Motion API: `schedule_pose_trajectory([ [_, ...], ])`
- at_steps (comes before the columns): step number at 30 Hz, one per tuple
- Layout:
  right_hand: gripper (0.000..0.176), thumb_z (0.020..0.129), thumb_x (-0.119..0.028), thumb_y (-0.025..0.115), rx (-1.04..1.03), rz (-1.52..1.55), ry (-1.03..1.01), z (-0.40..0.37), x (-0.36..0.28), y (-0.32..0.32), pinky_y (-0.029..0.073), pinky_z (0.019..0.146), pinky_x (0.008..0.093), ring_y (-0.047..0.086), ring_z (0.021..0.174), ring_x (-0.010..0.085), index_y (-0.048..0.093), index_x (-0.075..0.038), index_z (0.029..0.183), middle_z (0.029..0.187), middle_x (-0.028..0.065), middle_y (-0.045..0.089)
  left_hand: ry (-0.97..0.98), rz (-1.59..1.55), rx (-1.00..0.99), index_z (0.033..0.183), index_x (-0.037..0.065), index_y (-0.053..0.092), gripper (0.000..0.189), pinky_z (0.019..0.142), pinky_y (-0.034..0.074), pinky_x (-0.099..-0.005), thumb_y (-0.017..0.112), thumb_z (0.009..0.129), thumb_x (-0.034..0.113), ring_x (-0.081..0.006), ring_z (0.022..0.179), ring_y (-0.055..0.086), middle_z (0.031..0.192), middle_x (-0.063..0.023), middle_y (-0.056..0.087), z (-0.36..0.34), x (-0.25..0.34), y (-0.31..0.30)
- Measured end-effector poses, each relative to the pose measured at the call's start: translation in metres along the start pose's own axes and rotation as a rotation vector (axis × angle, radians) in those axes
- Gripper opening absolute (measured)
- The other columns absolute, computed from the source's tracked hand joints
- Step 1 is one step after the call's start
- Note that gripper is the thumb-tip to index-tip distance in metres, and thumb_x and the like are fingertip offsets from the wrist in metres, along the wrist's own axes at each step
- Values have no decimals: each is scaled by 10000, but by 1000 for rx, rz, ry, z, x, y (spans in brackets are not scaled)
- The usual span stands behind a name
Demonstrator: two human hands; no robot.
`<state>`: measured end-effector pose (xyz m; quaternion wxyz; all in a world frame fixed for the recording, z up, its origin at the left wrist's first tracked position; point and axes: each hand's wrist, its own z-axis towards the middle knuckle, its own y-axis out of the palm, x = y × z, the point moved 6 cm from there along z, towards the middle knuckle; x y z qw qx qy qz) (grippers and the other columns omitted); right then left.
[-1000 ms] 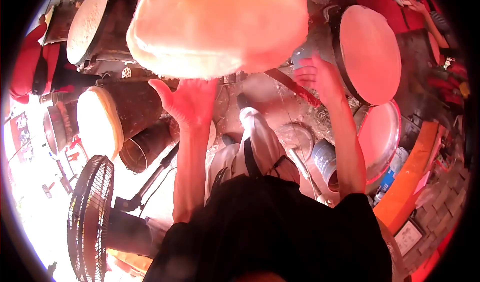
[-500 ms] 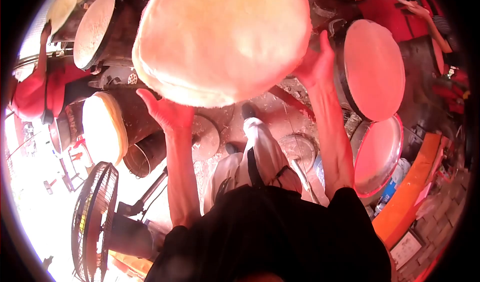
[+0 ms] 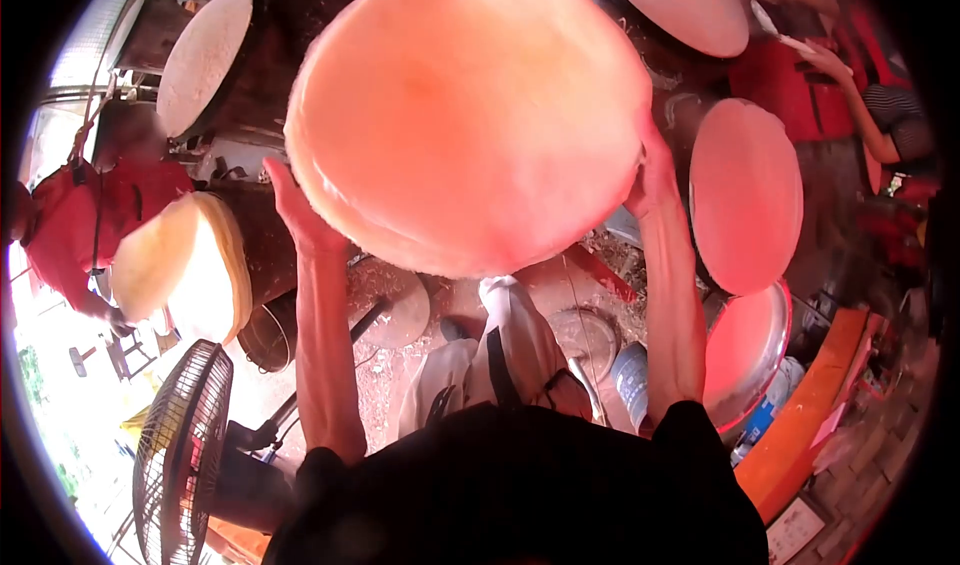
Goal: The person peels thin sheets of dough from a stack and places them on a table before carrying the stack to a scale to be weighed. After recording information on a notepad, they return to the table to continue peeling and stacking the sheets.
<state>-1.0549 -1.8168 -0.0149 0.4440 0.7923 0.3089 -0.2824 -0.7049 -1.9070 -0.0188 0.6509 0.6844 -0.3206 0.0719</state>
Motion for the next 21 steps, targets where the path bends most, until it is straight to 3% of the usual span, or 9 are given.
schedule_pose_trajectory([
  [1, 756, 901, -462, 602, 10, 29, 9, 1, 2, -2, 366, 1082, 399, 458, 1292, 286, 361, 37, 1415, 1415, 186, 458, -43, -36, -66, 1399, 68, 425, 658, 1023, 417, -440, 335, 987, 573, -279, 1229, 510, 1377, -110, 507, 8, 2, -7],
  [3, 731, 894, -413, 615, 22, 44, -4, 8, 10, -10, 376, 1072, 403, 481, 1266, 296, 368, 50, 1402, 1392, 194, 478, -124, -108, -205, 1390, 52, 431, 691, 1004, 444, -446, 326, 978, 596, -289, 1201, 536, 1357, -124, 525, 39, 5, -20],
  [6, 695, 877, -341, 627, 27, 85, -11, 11, 14, -10, 383, 1064, 404, 504, 1236, 306, 380, 60, 1387, 1363, 196, 502, -223, 34, -120, 1330, 51, 499, 641, 968, 474, -419, 343, 987, 569, -276, 1137, 579, 1276, -121, 585, 57, 9, -15],
  [12, 619, 846, -241, 628, 34, 63, -84, -2, 1, 11, 401, 1041, 399, 529, 1194, 296, 422, 51, 1352, 1303, 180, 542, -184, -99, -361, 1306, 58, 523, 544, 946, 481, -361, 364, 1012, 488, -215, 1104, 589, 1232, -86, 612, 57, 19, 8],
  [13, 607, 845, -235, 628, 25, 21, -110, -6, -6, 19, 407, 1033, 397, 533, 1186, 291, 431, 48, 1344, 1293, 175, 548, -119, -4, -240, 1290, 65, 534, 486, 925, 485, -339, 373, 1023, 438, -190, 1063, 594, 1197, -61, 621, 50, 21, 14],
  [16, 542, 846, -191, 610, 20, -51, -147, -23, -26, 39, 409, 1021, 379, 562, 1133, 284, 466, 37, 1317, 1231, 161, 586, -6, 22, -263, 1273, 72, 543, 445, 920, 481, -331, 373, 1031, 405, -178, 1044, 589, 1158, -44, 626, 25, 30, 26],
  [17, 544, 848, -198, 608, 44, -74, -169, -29, -31, 43, 407, 1023, 385, 562, 1134, 291, 466, 44, 1315, 1233, 166, 585, -26, -9, -25, 1279, 73, 538, 451, 920, 479, -329, 368, 1033, 410, -175, 1046, 585, 1160, -43, 622, 34, 34, 0],
  [18, 547, 850, -204, 605, 69, -98, -189, -38, -33, 46, 405, 1025, 390, 562, 1136, 299, 466, 51, 1312, 1234, 172, 585, 21, -8, 33, 1284, 73, 533, 458, 925, 477, -330, 364, 1032, 416, -177, 1052, 582, 1167, -44, 618, 25, 41, -7],
  [21, 662, 824, -271, 624, -17, -153, -221, -64, -40, 49, 386, 1053, 415, 521, 1199, 337, 416, 61, 1358, 1308, 195, 539, 153, -39, 103, 1300, 71, 517, 480, 937, 470, -335, 352, 1031, 432, -183, 1069, 574, 1190, -50, 606, -32, 53, -5],
])
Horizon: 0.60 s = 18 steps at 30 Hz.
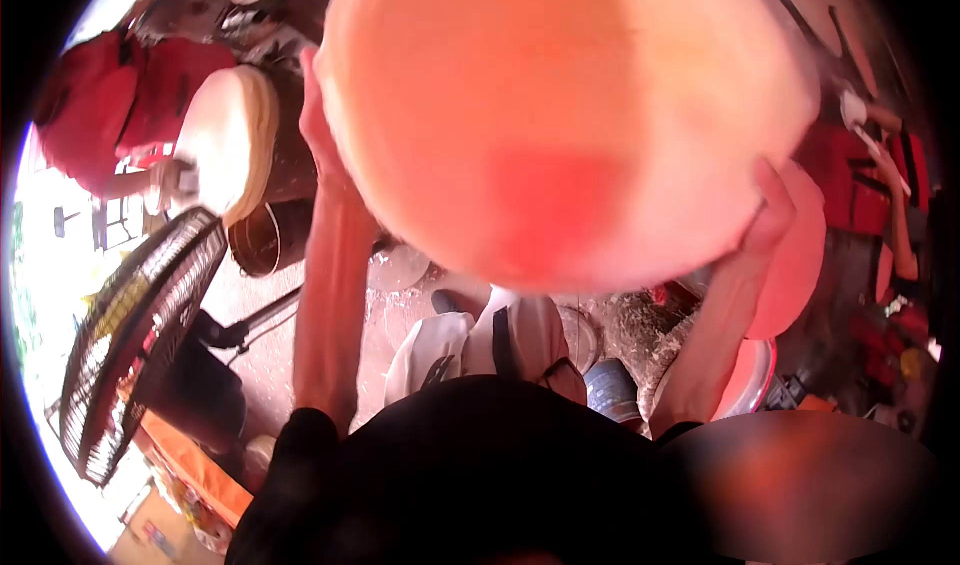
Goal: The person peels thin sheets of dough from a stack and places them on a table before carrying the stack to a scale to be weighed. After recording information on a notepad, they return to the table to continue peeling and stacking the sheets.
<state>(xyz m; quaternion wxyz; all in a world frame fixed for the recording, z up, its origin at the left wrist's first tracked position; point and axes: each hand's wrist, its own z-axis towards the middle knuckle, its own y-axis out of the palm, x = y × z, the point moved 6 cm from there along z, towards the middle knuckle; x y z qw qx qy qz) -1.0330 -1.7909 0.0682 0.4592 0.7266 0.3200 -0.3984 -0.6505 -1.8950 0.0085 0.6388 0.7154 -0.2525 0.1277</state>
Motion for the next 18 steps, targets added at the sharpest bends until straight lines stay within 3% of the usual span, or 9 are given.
schedule_pose_trajectory([
  [1, 710, 810, -279, 623, 23, 24, -8, 1, 3, -24, 386, 1059, 423, 508, 1212, 353, 381, 53, 1388, 1341, 200, 508, 30, -14, 14, 1306, 70, 512, 487, 941, 468, -336, 348, 1031, 437, -185, 1075, 572, 1197, -52, 602, -21, 4, 0],
  [3, 695, 766, -206, 647, -69, 191, 119, -15, 7, -19, 423, 1016, 412, 541, 1165, 335, 409, 32, 1375, 1306, 185, 539, 65, -41, 60, 1317, 69, 502, 501, 949, 463, -339, 341, 1030, 448, -189, 1087, 566, 1212, -56, 594, -66, 7, -5],
  [6, 705, 761, -189, 638, -271, 197, 168, -36, 16, -6, 427, 1023, 415, 536, 1177, 350, 394, 41, 1381, 1302, 199, 537, 61, -89, 130, 1333, 67, 486, 524, 962, 457, -343, 329, 1029, 464, -195, 1105, 559, 1235, -62, 582, -132, -3, -23],
  [10, 762, 736, -201, 634, -308, -91, 329, -86, 52, 15, 409, 1064, 443, 511, 1218, 374, 367, 37, 1409, 1363, 210, 490, 23, -156, 224, 1355, 65, 465, 554, 978, 448, -349, 313, 1027, 485, -203, 1128, 548, 1265, -69, 566, -225, -16, -57],
  [16, 792, 677, -147, 662, -348, -196, 485, -164, 146, 45, 440, 1036, 435, 530, 1208, 353, 389, 10, 1404, 1346, 198, 509, 52, -256, 273, 1394, 57, 423, 605, 1030, 418, -396, 298, 1020, 516, -261, 1195, 519, 1338, -113, 526, -354, -8, -127],
  [18, 779, 676, -126, 655, -410, -209, 627, -176, 188, 45, 455, 1023, 432, 553, 1180, 351, 398, 14, 1398, 1314, 193, 541, 61, -326, 413, 1397, 57, 422, 613, 1030, 418, -412, 318, 1012, 523, -274, 1198, 518, 1343, -125, 524, -401, -16, -162],
])
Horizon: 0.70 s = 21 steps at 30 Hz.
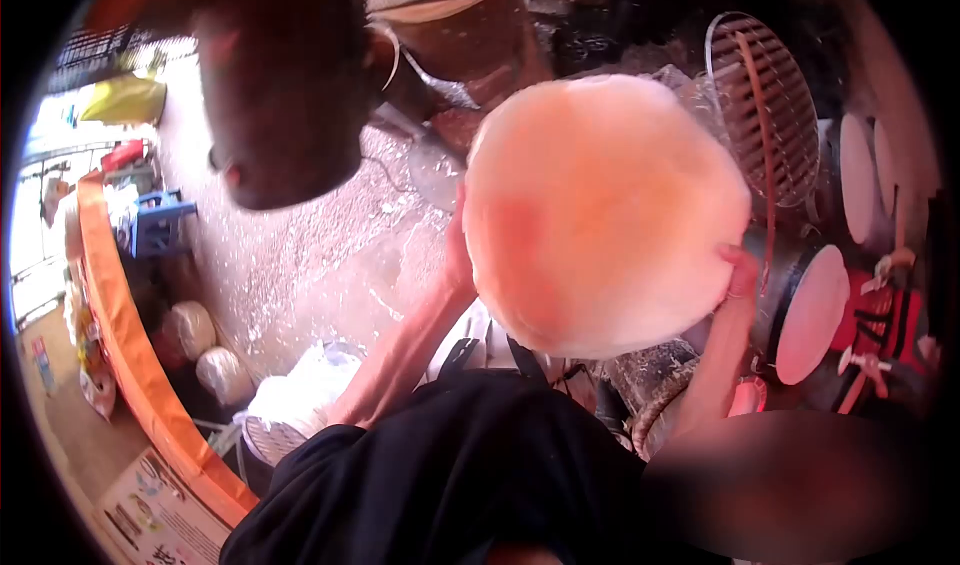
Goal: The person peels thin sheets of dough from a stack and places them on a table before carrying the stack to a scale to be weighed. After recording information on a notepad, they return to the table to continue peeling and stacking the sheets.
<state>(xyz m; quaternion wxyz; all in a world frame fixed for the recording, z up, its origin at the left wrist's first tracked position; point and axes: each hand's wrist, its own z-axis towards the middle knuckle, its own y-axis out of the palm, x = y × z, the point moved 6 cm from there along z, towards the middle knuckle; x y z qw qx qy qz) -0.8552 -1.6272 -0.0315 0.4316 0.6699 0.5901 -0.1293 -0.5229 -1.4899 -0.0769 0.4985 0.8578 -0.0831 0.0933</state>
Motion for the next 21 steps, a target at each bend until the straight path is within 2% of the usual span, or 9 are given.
schedule_pose_trajectory([
  [1, 772, 677, -121, 655, -14, -41, 78, 9, 27, 3, 466, 1010, 427, 564, 1164, 347, 402, 18, 1394, 1305, 191, 549, 1, -37, 70, 1398, 57, 422, 618, 1030, 418, -419, 327, 1007, 527, -281, 1200, 517, 1345, -130, 522, -19, 2, -24],
  [3, 760, 680, -111, 657, -40, -133, 221, 24, 63, 12, 488, 984, 417, 586, 1133, 338, 411, 26, 1386, 1287, 187, 564, 78, -37, 72, 1414, 58, 408, 620, 1057, 401, -442, 361, 995, 513, -294, 1249, 490, 1384, -142, 494, -49, 14, -73],
  [6, 686, 698, -137, 678, -209, -273, 249, 44, 98, 86, 521, 917, 381, 623, 1067, 288, 479, 37, 1331, 1229, 168, 604, 211, -48, 145, 1454, 87, 362, 695, 1084, 379, -484, 370, 959, 574, -306, 1290, 459, 1434, -144, 445, -90, 33, -127],
  [9, 592, 708, -159, 680, -413, -394, 349, 66, 143, 143, 515, 895, 343, 632, 1028, 223, 559, 37, 1253, 1162, 128, 643, 362, -92, 154, 1455, 97, 360, 696, 1044, 426, -486, 366, 958, 584, -317, 1250, 492, 1412, -138, 463, -138, 55, -147],
  [13, 581, 695, -149, 672, -664, -359, 381, 75, 194, 244, 521, 846, 316, 644, 966, 206, 566, 39, 1235, 1120, 111, 655, 540, -106, 283, 1433, 80, 389, 682, 1030, 441, -462, 367, 963, 575, -312, 1221, 515, 1377, -139, 496, -203, 92, -190],
  [15, 583, 680, -159, 696, -702, -426, 413, 66, 209, 291, 519, 837, 309, 642, 936, 192, 577, 32, 1218, 1091, 98, 658, 631, -89, 327, 1431, 78, 392, 681, 1029, 441, -461, 366, 964, 574, -312, 1220, 516, 1375, -140, 498, -236, 111, -207],
  [17, 602, 679, -177, 686, -770, -419, 399, 58, 221, 340, 521, 858, 324, 646, 939, 216, 564, 50, 1223, 1095, 124, 656, 713, -75, 351, 1428, 76, 394, 680, 1028, 442, -459, 366, 964, 573, -311, 1220, 516, 1372, -140, 500, -263, 132, -220],
  [21, 564, 695, -189, 688, -928, -488, 498, 57, 257, 426, 495, 796, 289, 616, 912, 169, 583, 25, 1207, 1070, 90, 647, 859, -87, 370, 1424, 73, 399, 677, 1026, 443, -456, 365, 966, 571, -310, 1218, 517, 1367, -141, 505, -296, 179, -245],
])
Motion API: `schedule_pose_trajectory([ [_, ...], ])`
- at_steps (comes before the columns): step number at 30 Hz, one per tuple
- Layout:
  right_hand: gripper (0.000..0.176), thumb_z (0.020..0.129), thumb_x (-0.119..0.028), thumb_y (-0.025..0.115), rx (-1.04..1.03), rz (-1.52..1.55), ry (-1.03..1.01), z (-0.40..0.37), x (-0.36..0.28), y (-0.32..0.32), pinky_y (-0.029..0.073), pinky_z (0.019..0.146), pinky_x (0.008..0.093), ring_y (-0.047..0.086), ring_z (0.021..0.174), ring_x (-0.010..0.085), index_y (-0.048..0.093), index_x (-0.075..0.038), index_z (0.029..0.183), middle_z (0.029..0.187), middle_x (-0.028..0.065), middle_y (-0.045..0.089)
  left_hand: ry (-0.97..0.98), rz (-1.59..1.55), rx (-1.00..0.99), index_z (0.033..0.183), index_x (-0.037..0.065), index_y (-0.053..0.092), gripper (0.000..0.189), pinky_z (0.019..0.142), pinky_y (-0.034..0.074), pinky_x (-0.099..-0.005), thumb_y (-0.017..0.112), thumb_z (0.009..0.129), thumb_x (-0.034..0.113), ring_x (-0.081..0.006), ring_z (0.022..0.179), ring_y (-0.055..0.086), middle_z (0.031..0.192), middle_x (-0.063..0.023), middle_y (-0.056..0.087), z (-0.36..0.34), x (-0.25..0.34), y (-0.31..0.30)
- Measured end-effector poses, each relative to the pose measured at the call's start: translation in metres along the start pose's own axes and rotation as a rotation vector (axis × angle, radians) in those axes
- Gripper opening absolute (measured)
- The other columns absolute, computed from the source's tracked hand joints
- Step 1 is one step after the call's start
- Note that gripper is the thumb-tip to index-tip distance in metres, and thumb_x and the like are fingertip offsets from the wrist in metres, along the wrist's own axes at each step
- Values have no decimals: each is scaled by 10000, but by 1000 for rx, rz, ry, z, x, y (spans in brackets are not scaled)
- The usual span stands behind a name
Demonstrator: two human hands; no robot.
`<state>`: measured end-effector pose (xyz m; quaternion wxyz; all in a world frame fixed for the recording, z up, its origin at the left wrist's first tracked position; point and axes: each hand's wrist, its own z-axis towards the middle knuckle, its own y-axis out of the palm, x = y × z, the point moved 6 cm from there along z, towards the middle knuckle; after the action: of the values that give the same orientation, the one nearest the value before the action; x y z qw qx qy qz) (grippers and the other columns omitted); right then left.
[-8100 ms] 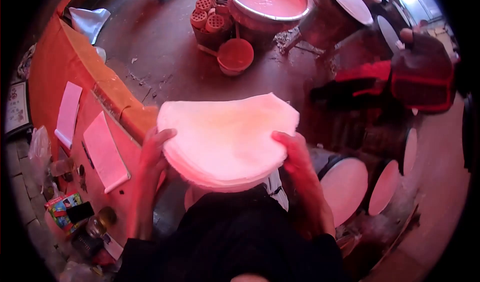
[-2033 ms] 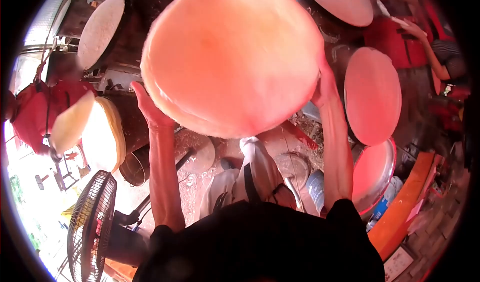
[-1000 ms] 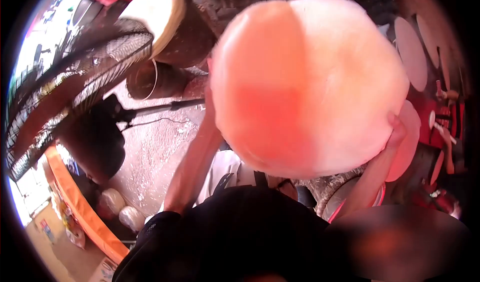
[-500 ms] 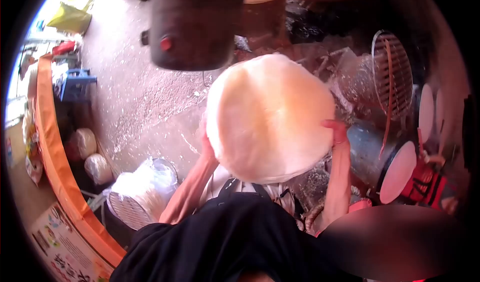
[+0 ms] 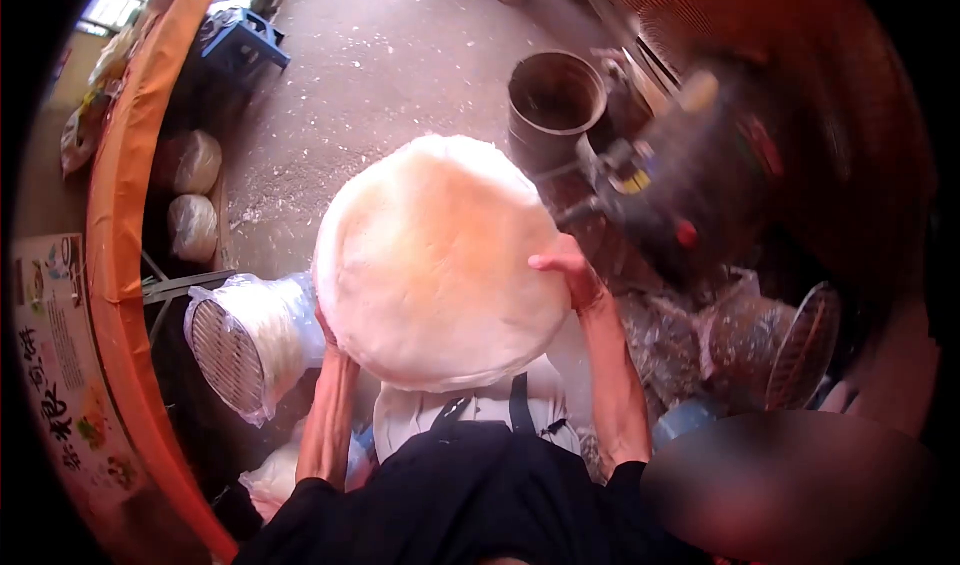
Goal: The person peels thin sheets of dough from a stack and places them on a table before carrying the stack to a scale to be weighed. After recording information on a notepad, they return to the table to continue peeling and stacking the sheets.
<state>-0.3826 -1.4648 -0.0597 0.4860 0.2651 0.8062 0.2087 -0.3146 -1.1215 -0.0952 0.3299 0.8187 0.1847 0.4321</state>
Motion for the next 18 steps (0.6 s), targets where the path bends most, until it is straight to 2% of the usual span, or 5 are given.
schedule_pose_trajectory([
  [5, 584, 702, -247, 685, -66, -165, 74, 103, -14, 38, 485, 806, 287, 610, 931, 169, 575, 36, 1201, 1080, 92, 636, 85, -50, 3, 1419, 69, 405, 674, 1023, 445, -452, 363, 968, 568, -310, 1217, 519, 1361, -142, 511, 65, 59, -23],
  [6, 591, 712, -247, 677, -54, -160, -8, 119, -31, 56, 489, 802, 291, 610, 933, 170, 562, 45, 1213, 1081, 92, 632, 95, -59, -8, 1418, 68, 406, 674, 1023, 445, -451, 363, 968, 568, -309, 1216, 519, 1359, -142, 512, 85, 71, -25],
  [10, 627, 713, -240, 675, -23, -141, 75, 190, -65, 86, 488, 830, 294, 598, 976, 173, 532, 65, 1243, 1110, 100, 622, 83, -80, -21, 1414, 65, 411, 671, 1021, 446, -448, 362, 969, 566, -309, 1215, 520, 1354, -143, 517, 155, 118, -44],
  [12, 664, 698, -243, 668, 17, -140, 17, 220, -87, 98, 511, 841, 322, 622, 981, 214, 511, 65, 1265, 1142, 136, 626, 62, -90, -34, 1412, 63, 413, 670, 1020, 447, -447, 361, 970, 565, -308, 1214, 521, 1352, -143, 519, 194, 140, -43],
  [18, 694, 691, -265, 656, 93, -176, -79, 301, -180, 122, 511, 854, 329, 627, 978, 237, 494, 75, 1274, 1143, 151, 625, -37, -215, -50, 1413, 38, 408, 674, 1041, 426, -460, 370, 974, 549, -327, 1221, 518, 1379, -168, 500, 313, 216, 66],
])
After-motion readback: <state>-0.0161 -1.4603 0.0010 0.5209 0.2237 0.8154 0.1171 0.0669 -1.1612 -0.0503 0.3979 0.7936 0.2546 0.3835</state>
